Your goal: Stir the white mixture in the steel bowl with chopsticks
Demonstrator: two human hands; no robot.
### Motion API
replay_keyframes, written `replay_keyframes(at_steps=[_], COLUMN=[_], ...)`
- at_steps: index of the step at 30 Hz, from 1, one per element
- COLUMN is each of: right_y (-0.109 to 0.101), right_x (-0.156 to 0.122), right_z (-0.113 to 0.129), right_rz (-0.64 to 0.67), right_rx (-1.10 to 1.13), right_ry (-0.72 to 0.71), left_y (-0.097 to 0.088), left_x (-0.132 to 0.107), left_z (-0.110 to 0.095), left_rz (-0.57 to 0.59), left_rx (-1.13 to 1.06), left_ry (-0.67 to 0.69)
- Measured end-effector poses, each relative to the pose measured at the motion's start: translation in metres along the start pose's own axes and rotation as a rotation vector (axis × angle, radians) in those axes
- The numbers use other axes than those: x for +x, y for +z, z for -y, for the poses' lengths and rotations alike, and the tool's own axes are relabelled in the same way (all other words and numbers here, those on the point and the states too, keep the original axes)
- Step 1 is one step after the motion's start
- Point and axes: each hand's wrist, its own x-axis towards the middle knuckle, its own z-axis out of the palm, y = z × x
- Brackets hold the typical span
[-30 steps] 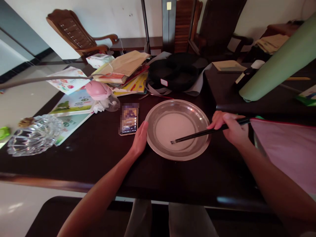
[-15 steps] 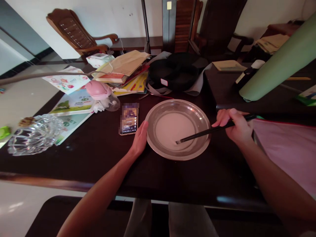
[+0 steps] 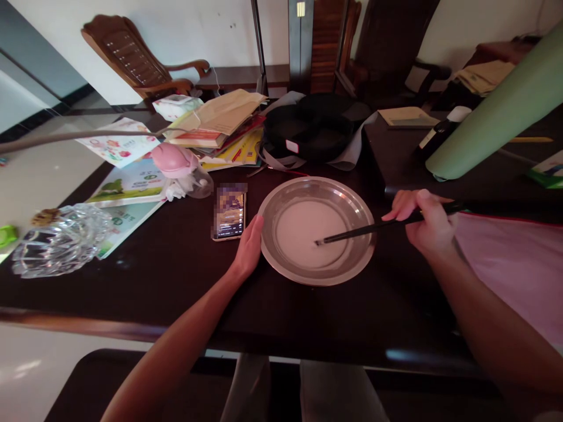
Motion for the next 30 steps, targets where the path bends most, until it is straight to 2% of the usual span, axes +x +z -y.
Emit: replay_keyframes(at_steps=[2,5,7,8,10,13,15,18,21,23,25,29,30], right_y=[0.002,0.009,0.012,0.012,0.01,0.006,0.004,0.006,0.011,0.013,0.013,0.007,0.005], right_x=[-0.002,-0.006,-0.008,-0.008,-0.007,-0.004,-0.003,-0.005,-0.008,-0.009,-0.008,-0.004,-0.003], right_z=[0.001,0.004,0.006,0.007,0.006,0.003,0.001,0.002,0.006,0.008,0.008,0.002,0.001], right_rz=[0.107,0.305,0.366,0.36,0.254,0.042,-0.001,0.128,0.321,0.372,0.322,0.02,-0.021], right_rx=[-0.002,-0.121,-0.221,-0.254,-0.264,-0.163,-0.07,-0.002,-0.126,-0.232,-0.274,-0.179,-0.132], right_ry=[0.024,0.047,0.046,0.047,0.036,0.009,-0.011,-0.005,0.04,0.055,0.052,0.019,0.005], left_y=[0.0,0.0,0.0,0.0,-0.001,0.0,0.0,0.0,0.0,0.0,0.0,0.0,0.0], left_x=[0.0,0.0,0.0,0.0,0.0,0.001,0.001,0.0,0.0,0.0,0.0,0.0,0.0], left_z=[0.0,0.001,0.001,0.001,0.001,0.001,0.001,0.001,0.001,0.001,0.001,0.0,0.0], left_rz=[-0.005,-0.006,-0.009,-0.01,-0.004,0.002,0.001,-0.007,-0.007,-0.01,-0.015,-0.021,-0.022], left_rx=[0.002,-0.001,0.011,0.018,0.025,0.014,0.004,-0.001,-0.008,-0.006,0.005,0.02,0.02], left_ry=[-0.002,0.003,0.017,0.021,0.022,0.013,0.007,0.003,-0.005,-0.01,-0.012,-0.011,-0.009])
